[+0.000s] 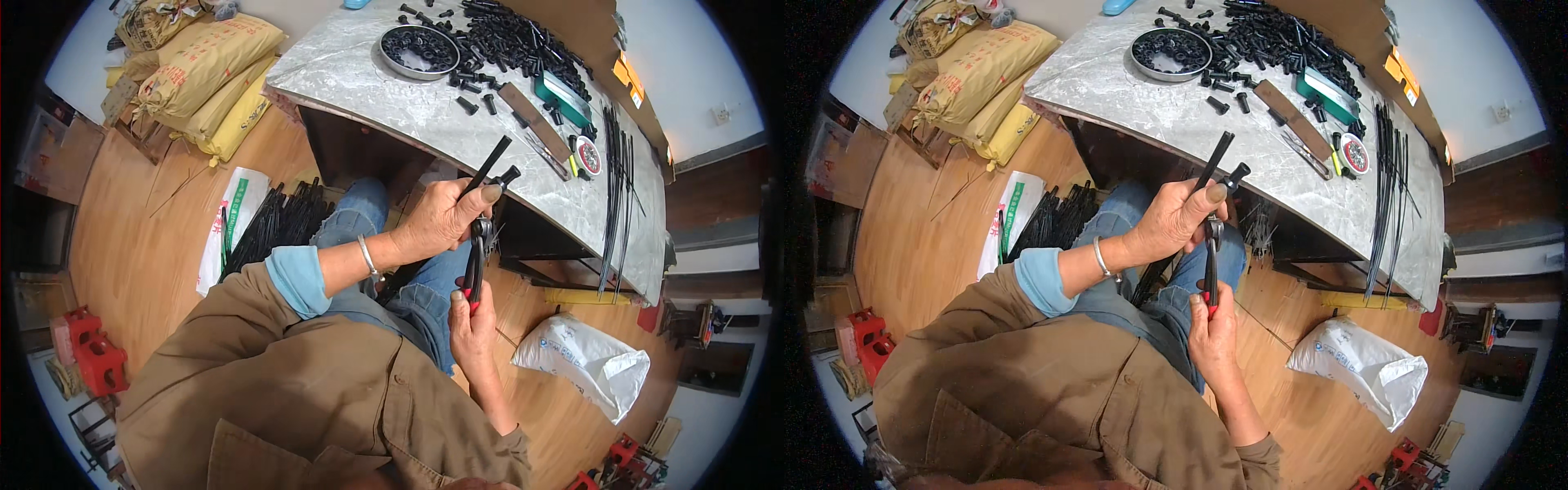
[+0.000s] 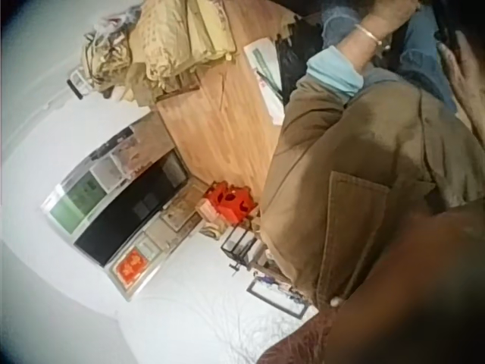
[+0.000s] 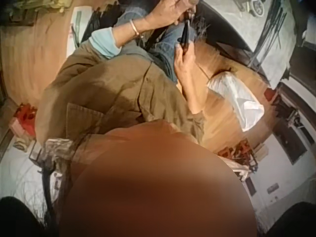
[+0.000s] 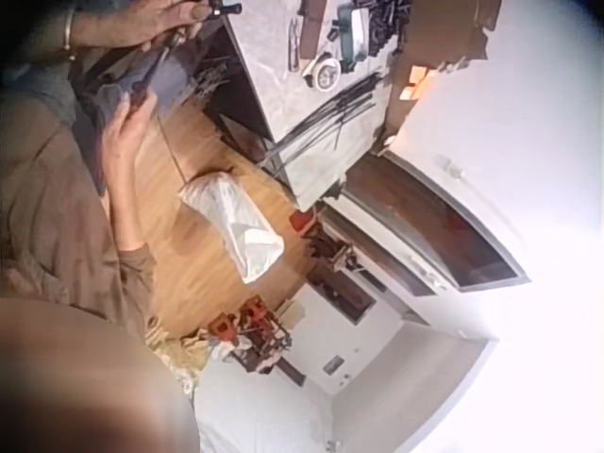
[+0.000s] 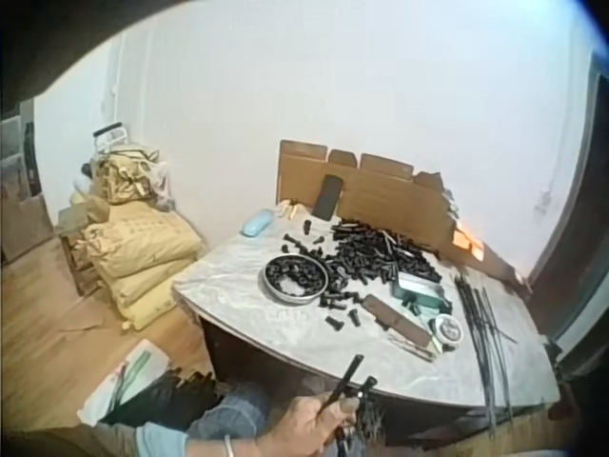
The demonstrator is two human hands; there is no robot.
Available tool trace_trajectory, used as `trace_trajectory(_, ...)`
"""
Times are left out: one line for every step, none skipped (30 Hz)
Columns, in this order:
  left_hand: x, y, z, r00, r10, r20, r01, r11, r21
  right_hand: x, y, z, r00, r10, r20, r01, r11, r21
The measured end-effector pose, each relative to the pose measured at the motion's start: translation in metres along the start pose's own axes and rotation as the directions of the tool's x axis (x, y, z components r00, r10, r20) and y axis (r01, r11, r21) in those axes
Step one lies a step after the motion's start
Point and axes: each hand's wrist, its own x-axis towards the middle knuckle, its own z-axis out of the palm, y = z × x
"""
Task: Assembling plastic components onto metal rods and securing them using manual tools on a workbench.
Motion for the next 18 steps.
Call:
trace_trajectory(0.000, 0.002, 0.000, 0.998, -0.044, 0.042, 0.044, 0.999, 0.002, -0.001, -0.001, -0.002, 1.000, 0.002, -0.003, -0.002, 1.000, -0.002)
trace_trajectory(0.001, 0.003, -0.001, 0.993, -0.087, 0.085, 0.087, 0.996, 0.005, -0.003, 0.000, -0.007, 0.999, 0.015, 0.049, -0.015, 1.000, -0.006)
trace_trajectory(0.002, 0.003, -0.002, 0.992, -0.085, 0.090, 0.085, 0.996, 0.002, -0.003, 0.000, -0.013, 0.994, 0.029, 0.101, -0.028, 1.000, -0.011)
trace_trajectory(0.003, 0.002, -0.004, 0.987, -0.093, 0.128, 0.096, 0.995, -0.013, -0.002, -0.007, -0.024, 0.994, 0.029, 0.101, -0.028, 1.000, -0.010)
trace_trajectory(0.004, 0.002, -0.006, 0.981, -0.101, 0.165, 0.107, 0.994, -0.031, 0.001, -0.023, -0.038, 0.956, 0.134, 0.260, -0.185, 0.966, 0.181)
trace_trajectory(0.003, 0.002, -0.007, 0.981, -0.102, 0.164, 0.109, 0.994, -0.033, 0.003, -0.036, -0.049, 0.882, 0.198, 0.428, -0.358, 0.872, 0.334)
trace_trajectory(0.003, 0.002, -0.008, 0.976, -0.114, 0.187, 0.125, 0.991, -0.048, 0.006, -0.044, -0.056, 0.881, 0.197, 0.430, -0.358, 0.872, 0.333)
trace_trajectory(0.003, 0.003, -0.009, 0.970, -0.125, 0.210, 0.141, 0.988, -0.064, 0.009, -0.050, -0.062, 0.848, 0.212, 0.486, -0.403, 0.854, 0.331)
trace_trajectory(0.004, 0.004, -0.008, 0.969, -0.123, 0.214, 0.140, 0.988, -0.065, 0.010, -0.053, -0.065, 0.816, 0.225, 0.533, -0.445, 0.833, 0.330)
trace_trajectory(0.004, 0.007, -0.007, 0.968, -0.131, 0.215, 0.147, 0.987, -0.063, 0.010, -0.052, -0.065, 0.814, 0.218, 0.538, -0.444, 0.831, 0.336)
trace_trajectory(0.004, 0.008, -0.007, 0.967, -0.138, 0.215, 0.155, 0.986, -0.060, 0.011, -0.051, -0.068, 0.815, 0.217, 0.537, -0.443, 0.831, 0.337)
trace_trajectory(0.005, 0.007, -0.007, 0.967, -0.138, 0.215, 0.155, 0.986, -0.060, 0.012, -0.049, -0.070, 0.792, 0.219, 0.571, -0.461, 0.827, 0.323)
trace_trajectory(0.006, 0.005, -0.008, 0.960, -0.147, 0.239, 0.170, 0.982, -0.081, 0.013, -0.048, -0.072, 0.766, 0.220, 0.604, -0.478, 0.823, 0.308)
trace_trajectory(0.007, 0.003, -0.009, 0.952, -0.154, 0.263, 0.186, 0.977, -0.101, 0.014, -0.045, -0.072, 0.765, 0.218, 0.606, -0.478, 0.823, 0.307)
trace_trajectory(0.008, 0.002, -0.009, 0.953, -0.153, 0.262, 0.185, 0.978, -0.101, 0.016, -0.042, -0.073, 0.759, 0.206, 0.618, -0.490, 0.806, 0.332)
trace_trajectory(0.008, 0.002, -0.009, 0.943, -0.156, 0.294, 0.199, 0.972, -0.124, 0.017, -0.040, -0.073, 0.753, 0.193, 0.629, -0.501, 0.789, 0.357)
trace_trajectory(0.009, 0.002, -0.009, 0.932, -0.157, 0.326, 0.214, 0.966, -0.147, 0.017, -0.039, -0.072, 0.752, 0.192, 0.630, -0.500, 0.790, 0.356)
trace_trajectory(0.009, 0.003, -0.009, 0.933, -0.157, 0.324, 0.214, 0.966, -0.147, 0.016, -0.037, -0.070, 0.764, 0.178, 0.620, -0.481, 0.798, 0.364)
